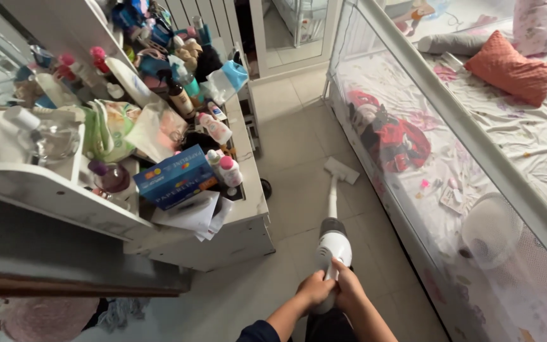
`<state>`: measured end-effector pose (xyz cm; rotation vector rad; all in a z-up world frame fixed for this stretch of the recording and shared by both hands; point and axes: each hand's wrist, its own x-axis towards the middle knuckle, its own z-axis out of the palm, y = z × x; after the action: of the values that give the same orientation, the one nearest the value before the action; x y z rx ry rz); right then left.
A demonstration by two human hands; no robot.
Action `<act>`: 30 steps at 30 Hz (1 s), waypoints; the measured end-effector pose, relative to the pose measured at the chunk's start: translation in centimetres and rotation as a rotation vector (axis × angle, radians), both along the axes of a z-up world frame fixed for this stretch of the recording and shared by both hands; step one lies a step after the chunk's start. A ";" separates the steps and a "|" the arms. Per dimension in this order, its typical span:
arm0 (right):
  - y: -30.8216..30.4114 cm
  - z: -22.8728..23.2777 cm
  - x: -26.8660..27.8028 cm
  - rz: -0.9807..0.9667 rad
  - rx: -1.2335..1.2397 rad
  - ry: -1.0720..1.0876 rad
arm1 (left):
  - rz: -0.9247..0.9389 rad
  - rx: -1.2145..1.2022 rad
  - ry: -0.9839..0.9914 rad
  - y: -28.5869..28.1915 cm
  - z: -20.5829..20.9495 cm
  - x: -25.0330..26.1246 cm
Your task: Vacuuming the tiled floor in a bedroom around furniture like a bed and a cluttered dresser.
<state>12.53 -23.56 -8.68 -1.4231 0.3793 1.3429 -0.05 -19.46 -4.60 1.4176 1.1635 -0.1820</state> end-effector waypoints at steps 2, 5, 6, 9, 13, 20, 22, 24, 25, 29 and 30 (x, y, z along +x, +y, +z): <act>-0.5 1.0 0.1 0.006 0.043 0.003 | 0.024 -0.006 -0.018 -0.7 -0.3 0.4; -0.9 3.9 -0.2 0.069 0.019 -0.007 | 0.063 0.004 0.023 -1.7 -1.1 1.0; -1.0 4.2 -0.1 0.081 0.043 -0.003 | 0.099 0.026 0.026 -1.9 -1.6 1.3; -1.1 4.1 0.9 0.099 0.046 0.031 | 0.172 0.053 0.031 -2.2 -2.0 2.2; -0.3 5.7 2.7 0.134 0.070 0.079 | 0.286 0.042 -0.003 -1.8 -1.5 4.3; 0.5 4.5 8.9 0.220 0.100 0.161 | 0.434 -0.076 -0.053 -1.7 0.8 9.8; 1.0 4.7 11.0 0.275 0.035 0.144 | 0.476 -0.088 -0.084 -1.5 1.1 11.6; 1.1 5.1 12.5 0.294 0.038 0.119 | 0.479 -0.100 -0.075 -1.7 2.9 12.9; 0.9 5.2 13.2 0.310 0.037 0.096 | 0.480 -0.115 -0.063 -2.0 3.7 13.5; 0.3 8.2 14.6 0.281 0.040 0.078 | 0.478 -0.083 -0.075 -2.6 1.7 16.1; 0.2 8.9 15.0 0.295 0.068 0.094 | 0.484 -0.092 -0.070 -2.8 2.0 16.6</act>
<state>27.55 -23.34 0.24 -1.4002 0.1870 1.6493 16.55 -22.21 -2.57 1.0184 1.3846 0.1522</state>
